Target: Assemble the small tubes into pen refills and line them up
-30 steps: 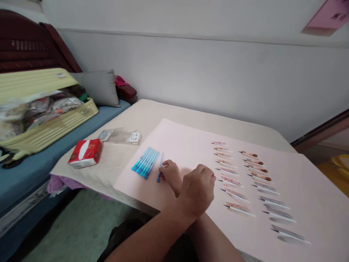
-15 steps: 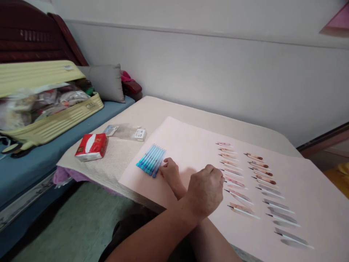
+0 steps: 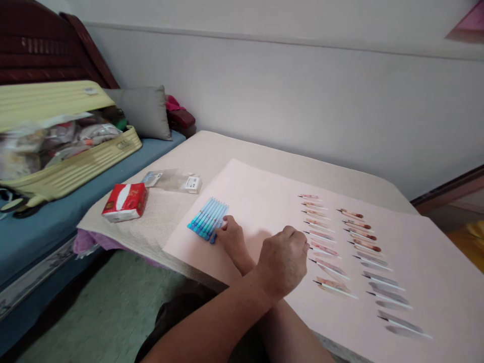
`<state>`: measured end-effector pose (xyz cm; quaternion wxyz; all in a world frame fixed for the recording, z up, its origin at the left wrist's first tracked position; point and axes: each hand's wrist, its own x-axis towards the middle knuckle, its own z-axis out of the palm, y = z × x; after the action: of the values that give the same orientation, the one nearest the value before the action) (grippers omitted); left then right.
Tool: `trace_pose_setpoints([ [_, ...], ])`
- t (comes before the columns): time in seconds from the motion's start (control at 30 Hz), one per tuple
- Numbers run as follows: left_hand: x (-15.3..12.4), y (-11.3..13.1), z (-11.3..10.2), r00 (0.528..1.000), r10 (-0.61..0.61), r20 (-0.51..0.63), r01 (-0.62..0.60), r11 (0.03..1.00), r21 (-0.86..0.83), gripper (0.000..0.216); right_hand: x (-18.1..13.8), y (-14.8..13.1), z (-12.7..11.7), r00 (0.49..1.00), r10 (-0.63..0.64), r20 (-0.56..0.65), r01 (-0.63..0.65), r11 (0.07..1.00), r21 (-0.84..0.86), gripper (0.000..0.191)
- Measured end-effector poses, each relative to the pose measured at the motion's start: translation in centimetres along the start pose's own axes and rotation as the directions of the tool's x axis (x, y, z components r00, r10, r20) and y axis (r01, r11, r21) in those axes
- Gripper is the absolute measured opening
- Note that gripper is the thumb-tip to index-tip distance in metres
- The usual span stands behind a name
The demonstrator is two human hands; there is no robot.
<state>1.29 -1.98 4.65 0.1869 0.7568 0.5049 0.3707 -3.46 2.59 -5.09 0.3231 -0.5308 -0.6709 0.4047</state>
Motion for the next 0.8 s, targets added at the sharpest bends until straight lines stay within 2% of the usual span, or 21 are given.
trace_pose_setpoints([
  [0.13,0.0,-0.1,0.0,1.000,0.002,-0.007,-0.002,1.000,0.000,0.019,-0.2,-0.3,-0.1,0.999,-0.032,-0.007,0.032,0.999,0.017,0.034],
  [0.47,0.1,-0.3,-0.4,1.000,-0.008,-0.001,0.008,1.000,-0.005,0.018,-0.6,-0.8,-0.7,0.998,-0.024,0.064,0.024,1.000,-0.010,0.034],
  [0.63,0.1,-0.2,-0.5,0.999,-0.011,0.031,0.010,0.999,0.048,0.020,-1.8,-1.8,-2.2,0.997,-0.021,0.075,0.036,0.980,-0.196,0.031],
  [0.8,-0.3,-0.1,-0.6,0.988,-0.156,0.003,0.154,0.980,0.127,0.021,-4.4,-2.5,-5.3,0.999,-0.046,-0.004,0.041,0.933,-0.357,0.030],
])
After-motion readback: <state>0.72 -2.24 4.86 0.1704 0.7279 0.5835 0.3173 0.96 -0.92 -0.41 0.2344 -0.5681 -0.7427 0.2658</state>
